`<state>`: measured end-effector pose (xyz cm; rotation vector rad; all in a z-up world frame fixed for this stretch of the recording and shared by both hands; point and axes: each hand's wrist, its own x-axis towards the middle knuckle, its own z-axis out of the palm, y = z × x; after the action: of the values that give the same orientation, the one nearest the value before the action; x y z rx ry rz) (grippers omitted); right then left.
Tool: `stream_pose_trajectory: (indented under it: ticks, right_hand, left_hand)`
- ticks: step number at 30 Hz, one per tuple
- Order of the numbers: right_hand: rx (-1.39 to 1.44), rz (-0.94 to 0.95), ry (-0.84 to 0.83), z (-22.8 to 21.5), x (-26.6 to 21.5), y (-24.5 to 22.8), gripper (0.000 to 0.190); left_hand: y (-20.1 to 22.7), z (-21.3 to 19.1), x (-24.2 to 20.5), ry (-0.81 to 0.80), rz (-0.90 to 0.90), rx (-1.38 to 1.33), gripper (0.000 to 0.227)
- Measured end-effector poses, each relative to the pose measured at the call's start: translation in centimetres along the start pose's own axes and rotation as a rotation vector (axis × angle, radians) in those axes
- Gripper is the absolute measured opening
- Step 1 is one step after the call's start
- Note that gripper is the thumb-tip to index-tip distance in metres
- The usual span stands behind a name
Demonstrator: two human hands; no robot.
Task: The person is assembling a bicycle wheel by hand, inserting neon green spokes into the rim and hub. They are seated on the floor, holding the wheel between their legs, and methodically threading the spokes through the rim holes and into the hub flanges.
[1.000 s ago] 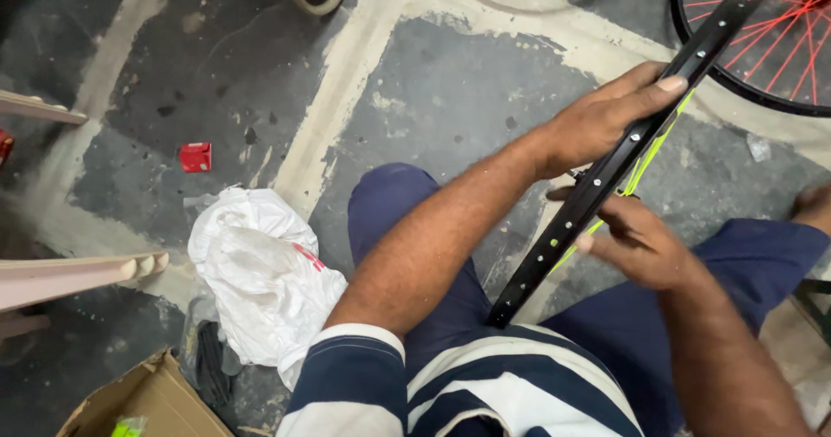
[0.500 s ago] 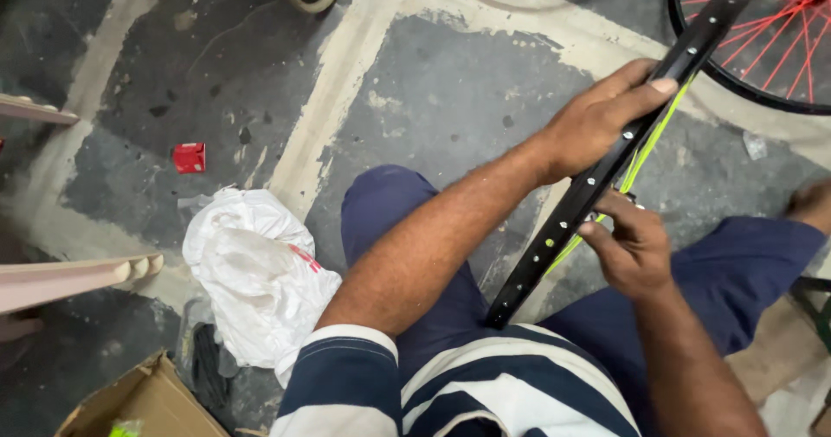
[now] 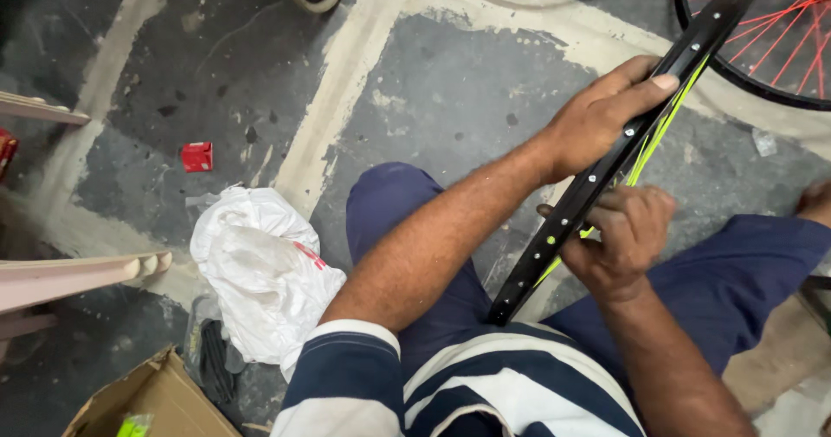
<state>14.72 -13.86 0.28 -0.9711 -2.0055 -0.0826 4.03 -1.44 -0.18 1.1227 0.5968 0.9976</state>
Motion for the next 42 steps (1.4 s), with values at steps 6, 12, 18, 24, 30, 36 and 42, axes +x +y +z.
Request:
stream_pose_trajectory:
  ticks: [6,12,18,24,30,36,42]
  right_hand:
    - [0.733,0.536,-0.366,-1.8,-1.5,3.1,0.027]
    - [0.800,0.442,-0.563,-2.8,0.6,3.5,0.039]
    - [0.135,0.148,-0.128,-0.5,-0.6,0.7,0.029]
    - [0.700,0.337,-0.315,-1.9,-1.0,1.2,0.020]
    - [0.703,0.486,-0.530,-1.5,-3.0,1.9,0.018]
    - [0.763,0.439,-0.264,-4.1,-3.7,0.3,0.025]
    - [0.552,0.499,-0.157,-2.0,-3.3,1.1,0.025]
  left_hand:
    - [0.9,-0.4,-0.2,0.006,-0.017,0.055,0.052]
    - [0.7,0.0,-0.4,-0.004,-0.021,-0.014,0.048]
    - [-0.3,-0.3,-0.2,-0.015,-0.060,-0.093,0.051]
    - [-1.4,-2.1,2.9,0.031,0.042,-0.027,0.066]
    - [-1.4,-1.8,3.2,-0.071,0.022,-0.134,0.073]
    - [-1.1,-1.7,2.4,0.014,-0.065,-0.107,0.065]
    - [-1.6,-1.3,2.1,0.084,0.010,-0.042,0.064]
